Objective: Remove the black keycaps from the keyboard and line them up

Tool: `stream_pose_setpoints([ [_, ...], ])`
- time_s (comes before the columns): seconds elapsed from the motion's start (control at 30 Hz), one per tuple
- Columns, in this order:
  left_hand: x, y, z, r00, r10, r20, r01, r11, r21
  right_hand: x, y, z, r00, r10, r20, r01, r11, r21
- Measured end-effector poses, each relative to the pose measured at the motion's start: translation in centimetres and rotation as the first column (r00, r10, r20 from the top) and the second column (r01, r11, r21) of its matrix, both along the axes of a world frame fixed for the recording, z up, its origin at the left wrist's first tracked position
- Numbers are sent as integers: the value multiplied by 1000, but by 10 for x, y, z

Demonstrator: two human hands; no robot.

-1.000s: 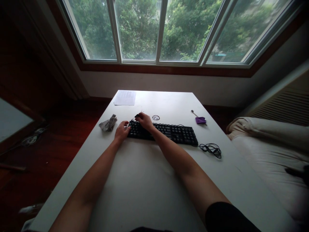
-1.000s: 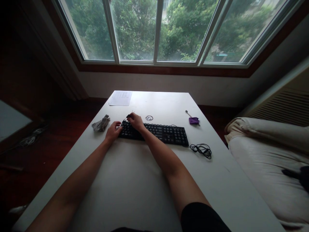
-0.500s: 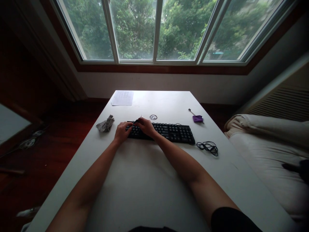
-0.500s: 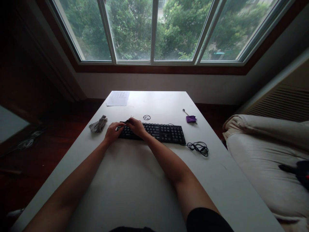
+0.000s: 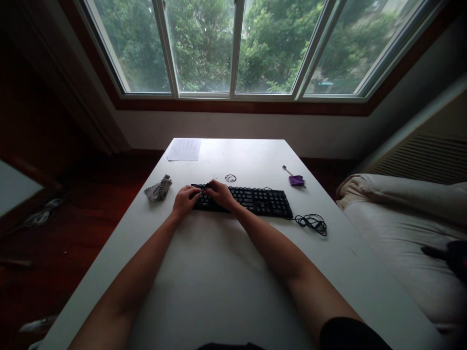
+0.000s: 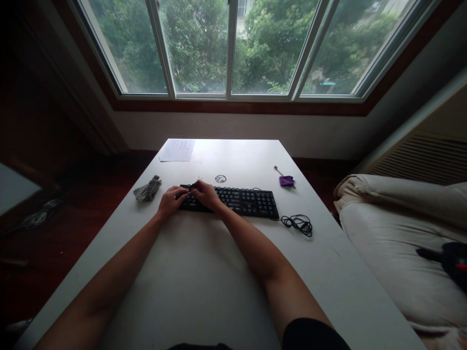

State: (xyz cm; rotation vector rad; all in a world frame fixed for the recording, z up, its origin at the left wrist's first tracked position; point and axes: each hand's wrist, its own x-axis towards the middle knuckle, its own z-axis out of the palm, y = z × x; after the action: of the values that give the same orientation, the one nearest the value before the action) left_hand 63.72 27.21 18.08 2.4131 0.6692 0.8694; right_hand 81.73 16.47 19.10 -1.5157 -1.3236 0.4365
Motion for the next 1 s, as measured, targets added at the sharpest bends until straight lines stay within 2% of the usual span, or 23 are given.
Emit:
stream_pose_setpoints([
  [0.13, -4, 1, 1, 999, -5, 34, 4, 1000, 4, 5, -6, 5, 998, -59, -4, 58, 998, -4],
  [0.27, -5, 4, 0, 997, 35, 67, -33, 999, -32, 12, -25, 5, 994, -109, 21, 109, 994, 2],
  [0.4, -3, 15, -1, 995, 83, 62, -79, 994, -73, 7, -58, -4, 996, -76, 56, 75, 997, 30],
  [0.5, 1, 24, -1, 997, 74, 17, -74, 997, -38, -1, -74, -8, 998, -37, 45, 35, 998, 44],
  [0.73, 0, 27, 1, 998, 8, -63, -5, 999, 40, -7, -73, -10, 999, -30, -29, 32, 995, 93],
  [1.0, -4, 30, 6, 978, -108, -180, 137, 978, 158, -5, -75, -25, 999, -43, 4, 43, 998, 38],
])
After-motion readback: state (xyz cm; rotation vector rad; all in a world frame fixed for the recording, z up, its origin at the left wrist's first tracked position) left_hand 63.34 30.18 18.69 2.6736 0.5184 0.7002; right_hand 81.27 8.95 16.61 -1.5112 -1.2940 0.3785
